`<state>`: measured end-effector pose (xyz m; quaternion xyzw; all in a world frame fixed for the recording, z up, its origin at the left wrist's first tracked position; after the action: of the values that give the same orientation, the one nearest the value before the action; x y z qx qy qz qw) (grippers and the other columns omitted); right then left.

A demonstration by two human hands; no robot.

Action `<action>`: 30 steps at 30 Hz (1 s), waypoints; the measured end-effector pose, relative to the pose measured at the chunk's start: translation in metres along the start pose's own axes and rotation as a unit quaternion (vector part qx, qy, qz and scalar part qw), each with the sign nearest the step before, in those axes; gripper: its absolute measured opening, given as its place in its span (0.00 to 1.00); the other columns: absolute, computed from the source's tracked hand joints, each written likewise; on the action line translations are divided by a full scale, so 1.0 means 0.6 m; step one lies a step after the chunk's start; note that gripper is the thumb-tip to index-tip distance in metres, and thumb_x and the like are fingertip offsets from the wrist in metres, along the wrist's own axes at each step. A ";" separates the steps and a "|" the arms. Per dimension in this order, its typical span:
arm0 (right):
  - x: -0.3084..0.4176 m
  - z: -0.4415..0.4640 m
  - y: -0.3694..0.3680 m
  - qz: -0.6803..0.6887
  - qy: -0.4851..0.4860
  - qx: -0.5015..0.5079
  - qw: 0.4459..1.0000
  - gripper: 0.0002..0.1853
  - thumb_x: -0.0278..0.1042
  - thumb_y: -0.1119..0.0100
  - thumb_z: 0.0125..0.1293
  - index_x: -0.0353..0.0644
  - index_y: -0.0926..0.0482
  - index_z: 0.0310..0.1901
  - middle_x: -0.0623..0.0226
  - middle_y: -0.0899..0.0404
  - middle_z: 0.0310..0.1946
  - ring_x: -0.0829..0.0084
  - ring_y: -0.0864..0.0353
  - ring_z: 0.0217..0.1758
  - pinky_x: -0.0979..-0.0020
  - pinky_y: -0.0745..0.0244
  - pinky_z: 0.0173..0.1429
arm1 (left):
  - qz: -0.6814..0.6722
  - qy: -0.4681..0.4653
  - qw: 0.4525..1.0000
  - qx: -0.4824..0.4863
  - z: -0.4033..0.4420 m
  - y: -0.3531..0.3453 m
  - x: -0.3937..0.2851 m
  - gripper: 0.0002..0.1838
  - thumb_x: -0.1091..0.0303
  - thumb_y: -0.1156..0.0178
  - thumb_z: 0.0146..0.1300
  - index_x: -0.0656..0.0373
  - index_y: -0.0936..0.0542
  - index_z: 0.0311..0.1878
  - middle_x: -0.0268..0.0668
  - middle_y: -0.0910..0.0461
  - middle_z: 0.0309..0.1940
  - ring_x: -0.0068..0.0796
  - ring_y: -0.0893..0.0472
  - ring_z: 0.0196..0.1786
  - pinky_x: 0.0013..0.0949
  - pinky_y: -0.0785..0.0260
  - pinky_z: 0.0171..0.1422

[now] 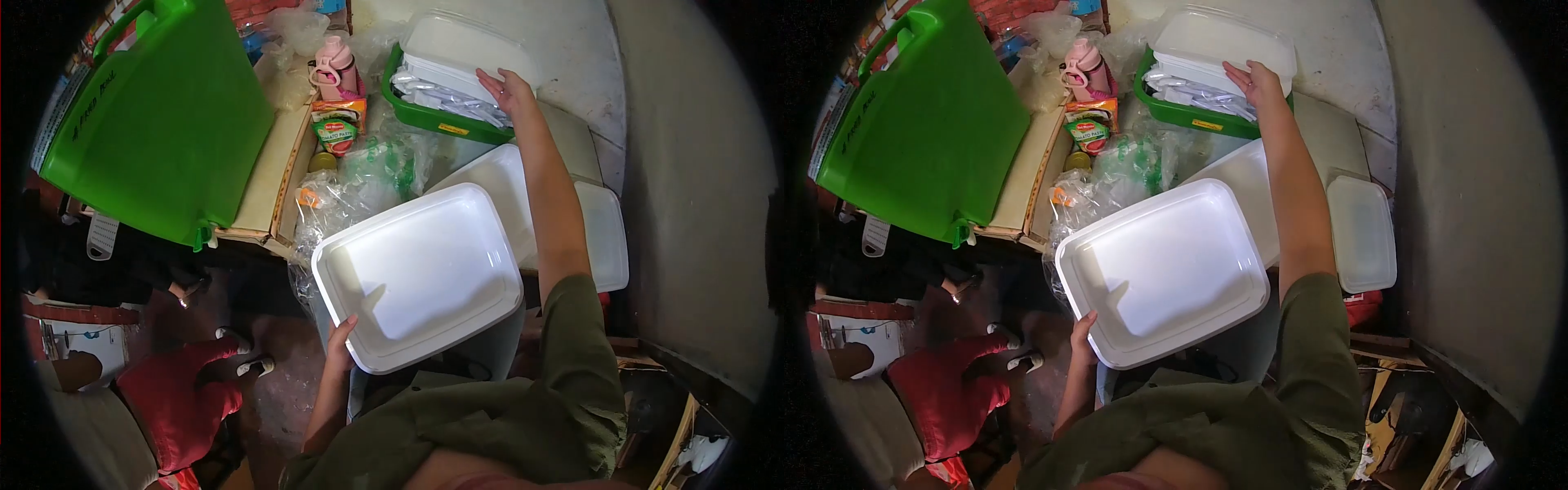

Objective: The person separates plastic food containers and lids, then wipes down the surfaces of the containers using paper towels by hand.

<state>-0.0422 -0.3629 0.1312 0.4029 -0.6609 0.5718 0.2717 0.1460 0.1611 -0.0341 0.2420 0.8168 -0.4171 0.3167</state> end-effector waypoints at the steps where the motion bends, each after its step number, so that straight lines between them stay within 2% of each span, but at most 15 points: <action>1: 0.002 -0.005 0.001 -0.054 0.007 -0.001 0.999 0.25 0.30 0.57 0.71 0.23 0.51 0.62 0.33 0.33 0.55 0.45 0.19 0.48 0.57 0.18 0.54 | -0.001 0.002 1.000 -0.001 -0.002 -0.005 -0.001 0.28 0.56 0.43 0.59 0.70 0.27 0.56 0.46 0.21 0.46 0.38 0.20 0.48 0.37 0.28 0.54; 4: 0.018 -0.038 -0.001 -0.163 -0.010 -0.005 0.987 0.31 0.39 0.52 0.72 0.25 0.51 0.64 0.37 0.31 0.54 0.48 0.18 0.49 0.61 0.18 0.53 | -0.006 -0.021 1.000 -0.014 -0.003 -0.009 -0.003 0.28 0.56 0.43 0.60 0.70 0.26 0.55 0.46 0.20 0.46 0.38 0.19 0.48 0.36 0.28 0.54; 6: 0.029 -0.059 0.009 -0.221 -0.036 -0.006 0.975 0.34 0.43 0.49 0.72 0.26 0.50 0.65 0.40 0.28 0.51 0.50 0.18 0.50 0.63 0.18 0.54 | -0.002 0.019 1.000 0.009 0.002 0.006 0.015 0.29 0.54 0.43 0.60 0.69 0.27 0.56 0.46 0.21 0.47 0.38 0.19 0.48 0.36 0.28 0.53; 8: 0.033 -0.060 0.029 -0.305 -0.103 -0.016 0.947 0.29 0.45 0.47 0.70 0.27 0.38 0.60 0.49 0.21 0.43 0.61 0.15 0.44 0.68 0.17 0.47 | -0.016 0.016 1.000 -0.005 0.007 0.011 0.031 0.30 0.53 0.43 0.60 0.69 0.28 0.57 0.45 0.21 0.47 0.38 0.20 0.47 0.36 0.27 0.52; 9: 0.028 -0.080 0.015 -0.307 -0.109 -0.008 0.945 0.29 0.45 0.47 0.70 0.27 0.38 0.60 0.49 0.21 0.43 0.61 0.15 0.44 0.68 0.17 0.47 | -0.013 0.027 1.000 -0.005 0.005 0.001 0.032 0.30 0.52 0.43 0.60 0.68 0.28 0.57 0.45 0.21 0.45 0.37 0.20 0.46 0.36 0.27 0.52; 11: 0.040 -0.150 -0.029 -0.550 0.010 0.071 0.832 0.22 0.46 0.43 0.68 0.33 0.27 0.51 0.58 0.18 0.37 0.69 0.16 0.37 0.72 0.19 0.39 | -0.011 0.037 0.999 0.001 0.010 -0.007 0.049 0.29 0.52 0.42 0.60 0.67 0.28 0.56 0.43 0.21 0.43 0.36 0.20 0.45 0.36 0.27 0.51; 12: 0.028 -0.179 -0.044 -0.549 0.009 0.081 0.832 0.22 0.46 0.43 0.68 0.33 0.27 0.51 0.58 0.18 0.37 0.69 0.16 0.37 0.72 0.19 0.39 | -0.050 0.082 0.994 0.053 0.013 -0.012 0.059 0.37 0.59 0.40 0.59 0.60 0.43 0.69 0.46 0.32 0.57 0.39 0.30 0.59 0.41 0.36 0.62; 14: -0.032 -0.257 -0.103 -0.560 0.065 0.340 0.753 0.19 0.48 0.40 0.65 0.38 0.22 0.44 0.64 0.18 0.33 0.74 0.20 0.32 0.75 0.24 0.36 | -0.049 0.084 0.991 0.095 0.010 -0.050 0.057 0.38 0.61 0.42 0.61 0.59 0.47 0.71 0.46 0.36 0.62 0.40 0.33 0.63 0.41 0.39 0.66; 16: -0.105 -0.313 -0.142 -0.544 0.131 0.473 0.681 0.16 0.45 0.38 0.62 0.41 0.21 0.43 0.63 0.18 0.30 0.70 0.18 0.35 0.70 0.23 0.38 | -0.037 0.055 0.987 0.144 0.007 -0.087 0.045 0.38 0.63 0.43 0.62 0.59 0.49 0.72 0.46 0.37 0.63 0.40 0.34 0.64 0.41 0.40 0.67; 18: -0.157 -0.374 -0.183 -0.654 0.186 0.485 0.550 0.11 0.36 0.39 0.59 0.39 0.20 0.38 0.59 0.17 0.30 0.64 0.16 0.38 0.65 0.23 0.41 | -0.026 0.056 0.985 0.159 0.004 -0.109 0.041 0.39 0.63 0.44 0.63 0.58 0.51 0.73 0.46 0.37 0.64 0.40 0.34 0.66 0.41 0.41 0.67; 20: -0.209 -0.399 -0.210 -0.768 0.201 0.459 0.398 0.08 0.30 0.41 0.56 0.39 0.18 0.36 0.56 0.16 0.34 0.60 0.16 0.38 0.66 0.22 0.41 | -0.032 0.062 0.982 0.174 0.000 -0.115 0.045 0.39 0.64 0.45 0.63 0.56 0.52 0.73 0.46 0.38 0.65 0.39 0.35 0.66 0.42 0.41 0.68; 21: -0.225 -0.398 -0.214 -0.769 0.201 0.458 0.398 0.08 0.30 0.41 0.56 0.39 0.18 0.36 0.56 0.16 0.34 0.60 0.16 0.38 0.66 0.22 0.41 | -0.034 0.063 0.981 0.178 -0.002 -0.117 0.045 0.39 0.64 0.45 0.63 0.56 0.53 0.74 0.46 0.39 0.65 0.39 0.36 0.67 0.42 0.42 0.68; 23: -0.264 -0.362 -0.197 -0.888 0.179 0.366 0.212 0.11 0.27 0.44 0.52 0.44 0.16 0.36 0.55 0.16 0.38 0.58 0.16 0.42 0.60 0.22 0.44 | -0.047 0.056 0.981 0.180 -0.005 -0.116 0.046 0.39 0.65 0.45 0.64 0.56 0.54 0.74 0.46 0.40 0.66 0.38 0.36 0.67 0.42 0.42 0.68; 26: -0.294 -0.289 -0.150 -0.896 0.127 0.360 0.226 0.12 0.28 0.44 0.52 0.48 0.14 0.38 0.55 0.16 0.38 0.57 0.16 0.42 0.58 0.21 0.41 | -0.050 0.063 0.982 0.173 -0.006 -0.111 0.043 0.39 0.65 0.45 0.64 0.56 0.54 0.74 0.46 0.40 0.66 0.38 0.37 0.67 0.42 0.42 0.69; 30: -0.315 -0.245 -0.104 -0.868 0.170 0.375 0.278 0.13 0.29 0.43 0.53 0.48 0.15 0.41 0.53 0.17 0.37 0.57 0.16 0.42 0.56 0.22 0.43 | -0.032 0.041 0.979 0.196 0.000 -0.125 0.040 0.38 0.65 0.45 0.65 0.56 0.53 0.73 0.45 0.39 0.65 0.38 0.37 0.67 0.42 0.42 0.69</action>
<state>0.0951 -0.1789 0.0386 0.6902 0.4266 0.2398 0.5331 0.0800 0.1241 -0.0120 0.2898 0.7385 -0.5692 0.2160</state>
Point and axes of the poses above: each hand's wrist, its own z-axis towards the middle knuckle, its own y-axis out of the back of the hand, x = y × z, the point moved 4 cm from there along z, towards the middle knuckle
